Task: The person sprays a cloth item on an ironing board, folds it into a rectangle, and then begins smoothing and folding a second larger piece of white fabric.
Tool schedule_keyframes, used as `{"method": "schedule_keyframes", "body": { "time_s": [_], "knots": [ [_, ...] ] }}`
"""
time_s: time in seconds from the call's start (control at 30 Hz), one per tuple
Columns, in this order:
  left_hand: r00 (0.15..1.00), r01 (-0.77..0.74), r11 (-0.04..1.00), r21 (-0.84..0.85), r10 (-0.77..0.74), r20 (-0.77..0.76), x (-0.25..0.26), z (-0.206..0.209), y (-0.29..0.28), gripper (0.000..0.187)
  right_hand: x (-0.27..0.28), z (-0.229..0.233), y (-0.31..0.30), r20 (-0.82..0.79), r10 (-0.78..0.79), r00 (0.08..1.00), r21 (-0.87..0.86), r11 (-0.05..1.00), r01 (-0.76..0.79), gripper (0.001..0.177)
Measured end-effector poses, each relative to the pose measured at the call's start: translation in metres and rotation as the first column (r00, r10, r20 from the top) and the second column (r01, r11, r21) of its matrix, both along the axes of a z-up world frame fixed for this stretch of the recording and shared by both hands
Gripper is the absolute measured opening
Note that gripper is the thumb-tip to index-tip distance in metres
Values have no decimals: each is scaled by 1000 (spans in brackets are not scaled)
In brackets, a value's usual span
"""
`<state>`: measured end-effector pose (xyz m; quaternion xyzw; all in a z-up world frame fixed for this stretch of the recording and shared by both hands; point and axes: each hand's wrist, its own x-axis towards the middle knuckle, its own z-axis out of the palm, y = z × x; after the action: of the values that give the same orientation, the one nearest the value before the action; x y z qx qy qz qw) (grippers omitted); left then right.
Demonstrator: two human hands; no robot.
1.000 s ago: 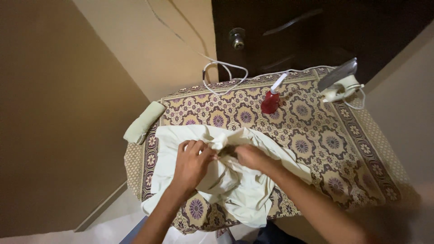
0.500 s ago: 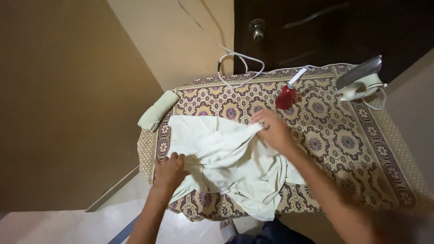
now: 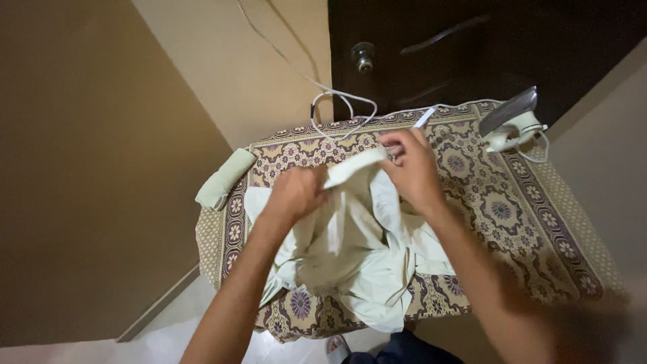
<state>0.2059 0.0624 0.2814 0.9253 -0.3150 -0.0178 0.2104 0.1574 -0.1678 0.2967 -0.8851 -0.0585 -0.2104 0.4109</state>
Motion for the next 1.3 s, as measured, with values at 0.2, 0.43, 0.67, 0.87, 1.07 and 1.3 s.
{"method": "schedule_keyframes", "body": {
  "time_s": [0.2,0.43,0.67,0.87,1.07,1.3],
  "knots": [
    [985,-151,977,-154,161,60,-6,18,-25,29,-48,-55,40,388,454,802,-393,869,-301,21],
    [968,81,943,-322,3,251,-47,64,-83,21,-15,-132,43,-346,389,854,-59,899,-434,37],
    [948,30,956,-291,65,312,-60,67,-106,31,-3,-112,32,-97,49,994,298,954,-18,46],
    [912,-50,883,-467,232,340,-34,97,-70,32,23,-16,22,-619,-42,784,-349,909,-227,30],
    [824,-438,793,-423,542,163,23,114,-9,21,23,31,-27,-593,-99,799,-596,722,-352,36],
    [785,-514,744,-426,208,-584,36,36,-4,52,2,40,8,-696,216,685,-448,615,-649,32]
  ]
}}
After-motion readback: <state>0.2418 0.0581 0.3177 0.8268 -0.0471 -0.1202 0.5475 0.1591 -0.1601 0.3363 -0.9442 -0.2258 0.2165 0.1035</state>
